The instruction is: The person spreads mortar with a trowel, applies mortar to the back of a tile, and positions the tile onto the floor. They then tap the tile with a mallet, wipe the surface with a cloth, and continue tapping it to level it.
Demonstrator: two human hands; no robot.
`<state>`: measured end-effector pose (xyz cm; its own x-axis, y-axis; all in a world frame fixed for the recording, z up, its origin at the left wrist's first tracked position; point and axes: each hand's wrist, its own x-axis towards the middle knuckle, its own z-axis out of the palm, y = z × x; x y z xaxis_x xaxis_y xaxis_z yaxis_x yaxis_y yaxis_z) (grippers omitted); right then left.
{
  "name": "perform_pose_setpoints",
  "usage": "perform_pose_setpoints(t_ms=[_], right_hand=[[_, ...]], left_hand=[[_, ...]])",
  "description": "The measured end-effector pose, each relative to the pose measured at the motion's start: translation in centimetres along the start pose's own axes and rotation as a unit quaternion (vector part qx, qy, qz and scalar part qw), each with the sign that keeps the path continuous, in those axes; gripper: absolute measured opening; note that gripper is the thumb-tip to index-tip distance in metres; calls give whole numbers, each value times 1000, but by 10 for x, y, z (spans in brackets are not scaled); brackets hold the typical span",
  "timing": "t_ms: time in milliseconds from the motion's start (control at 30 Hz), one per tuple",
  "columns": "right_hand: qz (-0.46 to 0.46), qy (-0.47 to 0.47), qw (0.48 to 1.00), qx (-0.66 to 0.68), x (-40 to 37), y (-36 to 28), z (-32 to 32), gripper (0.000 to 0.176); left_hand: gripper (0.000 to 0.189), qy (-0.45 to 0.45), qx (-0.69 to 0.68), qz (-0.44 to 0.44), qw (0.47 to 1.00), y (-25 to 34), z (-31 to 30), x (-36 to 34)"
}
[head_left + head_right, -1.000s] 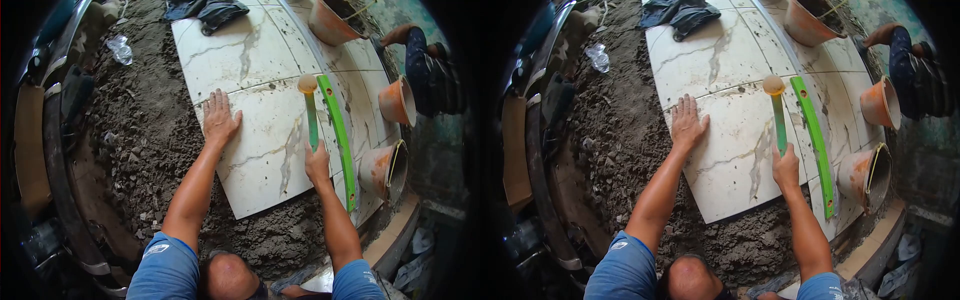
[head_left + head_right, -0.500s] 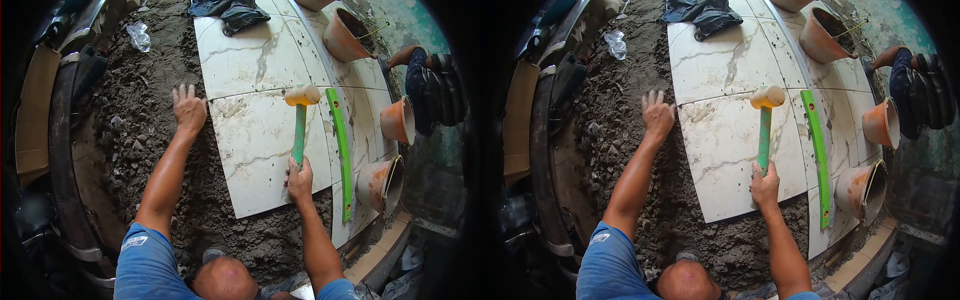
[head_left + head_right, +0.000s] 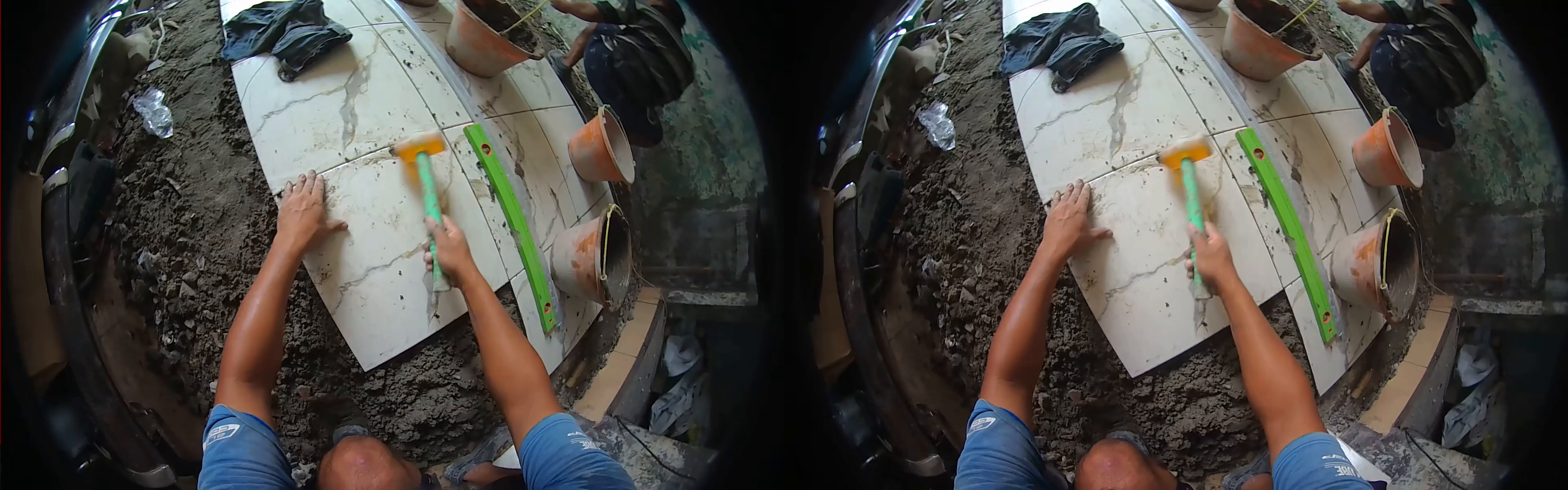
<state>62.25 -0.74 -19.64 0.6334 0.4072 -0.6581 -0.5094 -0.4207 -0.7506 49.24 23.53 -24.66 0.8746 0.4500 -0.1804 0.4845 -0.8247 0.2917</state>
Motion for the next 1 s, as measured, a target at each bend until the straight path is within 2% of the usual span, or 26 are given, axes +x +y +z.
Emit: perform_pose_setpoints(t_ms=[33, 100, 167, 200, 233, 267, 300, 367, 433, 500, 567, 600, 667, 700, 767, 833, 900, 967, 1000], right_hand=[[24, -54, 998, -25, -15, 1, -2, 29], [44, -137, 985, -99, -49, 2, -3, 34], [20, -144, 974, -171, -72, 7, -4, 39], [20, -140, 976, -167, -77, 8, -7, 39], [-96, -60, 962, -250, -81, 9, -11, 41], [-207, 20, 922, -328, -86, 9, -14, 42], [-205, 19, 923, -325, -90, 5, -18, 42], [-252, 80, 900, -347, -96, -11, -32, 44], [-224, 54, 883, -408, -99, -17, -53, 46], [-159, 37, 863, -478, -97, 9, -85, 46], [-59, -37, 874, -480, -113, 14, -112, 46], [-50, -28, 876, -479, -123, 11, -117, 46], [-89, -26, 878, -469, -150, -1, -121, 47], [-80, -14, 881, -466, -160, -3, -121, 47], [-170, 47, 886, -430, -171, -1, -108, 48], [-251, 52, 889, -378, -173, 21, -97, 49], [-301, 52, 864, -400, -162, 64, -92, 52], [-238, 38, 837, -491, -156, 94, -93, 51], [-239, 42, 839, -487, -158, 100, -89, 51]], left_hand=[[120, -15, -7, 5, 1000, 1, -6, -1], [127, -42, 15, 8, 999, 3, -15, -2], [129, -55, 22, 19, 998, 1, -18, -1], [132, -69, 28, 17, 997, 0, -18, 0], [132, -70, 31, 23, 997, -1, -16, 2], [131, -59, 37, 26, 997, -1, -14, 1], [130, -48, 43, 27, 998, -2, -12, 0], [129, -49, 46, 29, 997, 0, -16, -1], [128, -55, 51, 22, 997, 2, -18, -3], [128, -36, 54, 23, 998, 2, -14, -3], [127, -44, 58, 20, 997, 1, -12, -1], [126, -45, 55, 18, 997, 3, -13, 0], [125, -44, 52, 16, 998, 5, -14, -2], [126, -51, 53, 12, 997, 5, -13, 0], [126, -63, 71, 5, 995, 7, -14, 3], [126, -62, 74, 8, 995, 8, -13, 2], [126, -62, 83, 17, 994, 9, -14, 2], [126, -72, 59, 7, 996, 15, -20, 1], [125, -78, 61, 3, 995, 20, -24, -1]])
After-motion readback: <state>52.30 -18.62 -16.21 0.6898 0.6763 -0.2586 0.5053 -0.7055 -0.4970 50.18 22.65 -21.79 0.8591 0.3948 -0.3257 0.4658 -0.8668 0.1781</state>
